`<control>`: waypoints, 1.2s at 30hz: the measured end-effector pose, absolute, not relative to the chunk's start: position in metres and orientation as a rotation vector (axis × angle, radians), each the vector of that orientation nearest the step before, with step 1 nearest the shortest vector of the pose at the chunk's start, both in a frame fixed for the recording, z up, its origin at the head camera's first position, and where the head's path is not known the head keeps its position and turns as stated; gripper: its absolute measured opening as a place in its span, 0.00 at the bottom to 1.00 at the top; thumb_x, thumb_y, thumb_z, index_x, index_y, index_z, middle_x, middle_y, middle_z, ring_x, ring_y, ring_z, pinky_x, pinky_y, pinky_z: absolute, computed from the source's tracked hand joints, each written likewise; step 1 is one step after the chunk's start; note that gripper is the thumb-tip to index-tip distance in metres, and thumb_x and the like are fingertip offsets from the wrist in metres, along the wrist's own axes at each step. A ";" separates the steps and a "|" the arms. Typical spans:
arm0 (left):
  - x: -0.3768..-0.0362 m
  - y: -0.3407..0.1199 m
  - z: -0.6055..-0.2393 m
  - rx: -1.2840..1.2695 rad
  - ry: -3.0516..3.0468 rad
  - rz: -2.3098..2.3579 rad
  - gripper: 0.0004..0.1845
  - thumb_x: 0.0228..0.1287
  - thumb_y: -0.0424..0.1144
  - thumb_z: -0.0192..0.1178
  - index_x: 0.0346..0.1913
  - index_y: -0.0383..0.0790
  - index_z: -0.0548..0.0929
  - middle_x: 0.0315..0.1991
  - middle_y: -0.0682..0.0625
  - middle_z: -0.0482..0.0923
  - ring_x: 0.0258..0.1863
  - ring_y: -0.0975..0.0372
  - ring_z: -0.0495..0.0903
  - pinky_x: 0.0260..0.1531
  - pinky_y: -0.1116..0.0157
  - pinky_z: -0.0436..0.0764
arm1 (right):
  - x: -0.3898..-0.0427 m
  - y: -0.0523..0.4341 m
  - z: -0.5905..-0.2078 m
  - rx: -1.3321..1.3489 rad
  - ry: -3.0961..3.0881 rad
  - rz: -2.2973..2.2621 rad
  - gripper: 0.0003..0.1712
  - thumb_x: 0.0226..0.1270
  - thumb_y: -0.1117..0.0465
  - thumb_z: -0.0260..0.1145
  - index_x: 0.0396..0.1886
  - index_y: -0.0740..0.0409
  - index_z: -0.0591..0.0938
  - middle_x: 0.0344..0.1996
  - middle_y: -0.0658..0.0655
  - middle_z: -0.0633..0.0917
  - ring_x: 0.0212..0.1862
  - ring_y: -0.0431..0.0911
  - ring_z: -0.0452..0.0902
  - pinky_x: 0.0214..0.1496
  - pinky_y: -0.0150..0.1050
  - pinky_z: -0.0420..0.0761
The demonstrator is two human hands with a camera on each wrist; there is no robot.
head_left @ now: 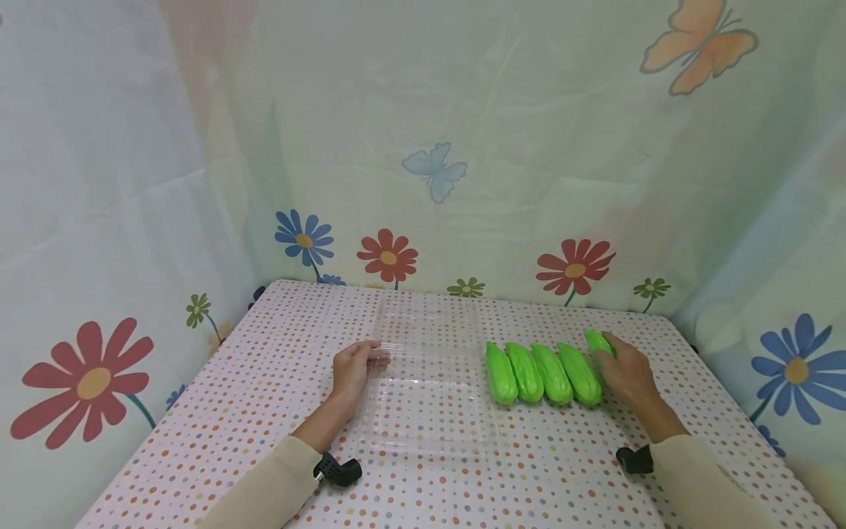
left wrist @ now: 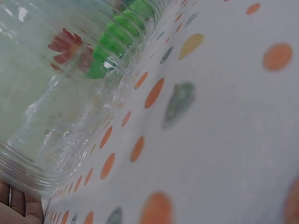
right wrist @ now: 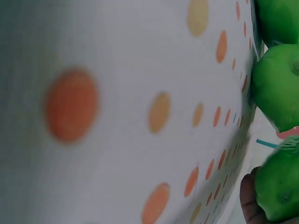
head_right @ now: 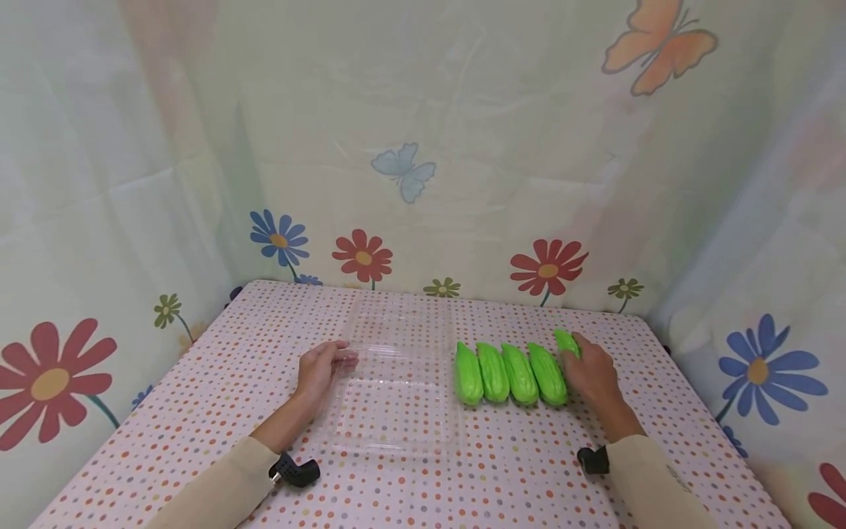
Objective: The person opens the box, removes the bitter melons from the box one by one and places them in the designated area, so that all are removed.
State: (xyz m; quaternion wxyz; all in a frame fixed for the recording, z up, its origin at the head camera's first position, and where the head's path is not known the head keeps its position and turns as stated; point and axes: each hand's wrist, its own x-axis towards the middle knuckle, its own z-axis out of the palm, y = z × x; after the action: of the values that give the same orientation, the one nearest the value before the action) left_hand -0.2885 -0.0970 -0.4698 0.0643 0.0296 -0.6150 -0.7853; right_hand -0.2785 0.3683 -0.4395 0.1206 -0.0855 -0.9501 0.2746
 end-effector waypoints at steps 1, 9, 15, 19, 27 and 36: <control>-0.288 -0.097 -0.470 0.084 -1.853 -2.377 0.18 0.74 0.31 0.47 0.55 0.18 0.77 0.40 0.35 0.87 0.40 0.51 0.89 0.44 0.61 0.89 | -0.279 0.369 -0.440 -0.268 -2.801 0.818 0.35 0.79 0.54 0.44 0.76 0.72 0.58 0.68 0.81 0.65 0.65 0.74 0.63 0.62 0.71 0.69; -0.289 -0.104 -0.472 0.087 -1.827 -2.447 0.19 0.73 0.30 0.48 0.57 0.17 0.75 0.39 0.36 0.87 0.40 0.52 0.89 0.46 0.61 0.89 | -0.285 0.368 -0.447 -0.300 -2.947 0.838 0.36 0.79 0.53 0.44 0.75 0.75 0.57 0.71 0.82 0.58 0.72 0.77 0.52 0.72 0.72 0.58; -0.293 -0.110 -0.468 0.060 -1.798 -2.498 0.20 0.70 0.29 0.48 0.59 0.15 0.73 0.36 0.40 0.88 0.43 0.48 0.88 0.47 0.62 0.89 | -0.289 0.364 -0.440 -0.270 -2.970 0.837 0.38 0.80 0.50 0.43 0.76 0.76 0.55 0.72 0.82 0.57 0.72 0.77 0.51 0.73 0.72 0.57; -0.295 -0.113 -0.466 0.078 -1.802 -2.525 0.20 0.71 0.29 0.47 0.59 0.17 0.73 0.35 0.40 0.88 0.46 0.46 0.88 0.47 0.61 0.89 | -0.290 0.362 -0.437 -0.270 -2.982 0.823 0.38 0.81 0.49 0.44 0.75 0.76 0.57 0.72 0.82 0.58 0.72 0.77 0.52 0.72 0.72 0.59; -0.300 -0.120 -0.464 0.134 -1.880 -2.562 0.22 0.76 0.36 0.50 0.63 0.21 0.68 0.39 0.40 0.86 0.48 0.46 0.86 0.50 0.59 0.88 | -0.290 0.362 -0.437 -0.276 -3.019 0.790 0.40 0.80 0.46 0.43 0.74 0.76 0.57 0.71 0.82 0.59 0.71 0.77 0.53 0.72 0.72 0.59; -0.306 -0.126 -0.459 0.145 -1.954 -2.630 0.20 0.79 0.41 0.49 0.53 0.21 0.70 0.42 0.35 0.87 0.47 0.48 0.88 0.53 0.55 0.86 | -0.292 0.363 -0.434 -0.260 -3.025 0.786 0.48 0.79 0.37 0.41 0.75 0.77 0.54 0.70 0.82 0.60 0.70 0.77 0.55 0.69 0.73 0.62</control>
State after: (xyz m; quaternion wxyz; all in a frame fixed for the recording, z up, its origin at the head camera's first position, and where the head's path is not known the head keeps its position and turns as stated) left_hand -0.3056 -0.1264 -0.4594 -0.0691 0.0441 -0.5943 -0.8000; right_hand -0.2922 0.3628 -0.4342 0.0025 -0.0829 -0.9645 0.2507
